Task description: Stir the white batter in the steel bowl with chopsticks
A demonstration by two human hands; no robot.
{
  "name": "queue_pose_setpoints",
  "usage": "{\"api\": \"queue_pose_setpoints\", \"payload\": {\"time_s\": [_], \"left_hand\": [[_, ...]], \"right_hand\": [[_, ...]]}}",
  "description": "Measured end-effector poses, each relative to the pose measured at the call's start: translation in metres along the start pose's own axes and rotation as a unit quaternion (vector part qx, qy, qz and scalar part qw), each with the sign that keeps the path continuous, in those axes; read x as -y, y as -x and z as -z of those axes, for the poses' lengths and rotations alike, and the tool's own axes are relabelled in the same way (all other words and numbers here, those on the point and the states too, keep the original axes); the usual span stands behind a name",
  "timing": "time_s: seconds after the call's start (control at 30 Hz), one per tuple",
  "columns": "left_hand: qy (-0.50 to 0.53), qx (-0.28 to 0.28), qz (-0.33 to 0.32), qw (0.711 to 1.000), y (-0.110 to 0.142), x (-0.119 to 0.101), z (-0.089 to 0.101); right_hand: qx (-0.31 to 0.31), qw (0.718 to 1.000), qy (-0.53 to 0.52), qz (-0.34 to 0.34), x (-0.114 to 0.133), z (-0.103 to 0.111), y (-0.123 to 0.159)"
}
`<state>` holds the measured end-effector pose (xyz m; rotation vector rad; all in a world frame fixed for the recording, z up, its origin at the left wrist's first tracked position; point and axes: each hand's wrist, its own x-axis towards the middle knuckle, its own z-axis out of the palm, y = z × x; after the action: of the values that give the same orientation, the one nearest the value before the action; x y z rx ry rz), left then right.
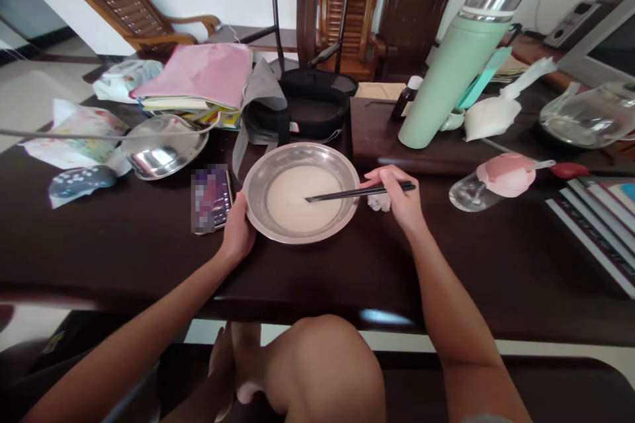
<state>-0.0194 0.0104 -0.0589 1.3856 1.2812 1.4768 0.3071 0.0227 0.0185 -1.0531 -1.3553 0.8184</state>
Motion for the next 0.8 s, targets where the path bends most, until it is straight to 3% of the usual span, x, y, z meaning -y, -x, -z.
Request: {"api": "queue_pose_setpoints", "payload": {"time_s": [0.17,0.33,0.5,0.63,0.7,0.8], "left_hand": [[0.021,-0.003,0.012,1.000,-0.0002,-0.0008,0.0000],[0.019,-0.003,0.014,1.000,-0.0003,-0.0007,0.0011],[0.022,-0.004,0.015,1.000,-0.0006,-0.0005,0.0009],[0.034,-0.004,0.016,0.999,-0.0007,-0.0011,-0.0003],[0.030,-0.008,0.013,0.999,-0.0006,-0.0005,-0.0002],[0.019,-0.005,0.005,1.000,-0.0006,0.0021,0.0010]], "right_hand": [[0.058,0.996,0.061,0.026,0.0053,-0.0028,0.0008],[0.009,1.000,0.011,0.006,0.0030,-0.0010,0.0012],[0.050,0.996,0.071,0.032,0.0045,-0.0026,0.0013],[-0.001,0.999,0.038,0.017,0.0031,-0.0014,0.0011],[0.009,1.000,0.013,0.007,0.0028,-0.0016,0.0014],[0.050,0.997,0.055,0.024,0.0052,-0.0031,0.0021]]}}
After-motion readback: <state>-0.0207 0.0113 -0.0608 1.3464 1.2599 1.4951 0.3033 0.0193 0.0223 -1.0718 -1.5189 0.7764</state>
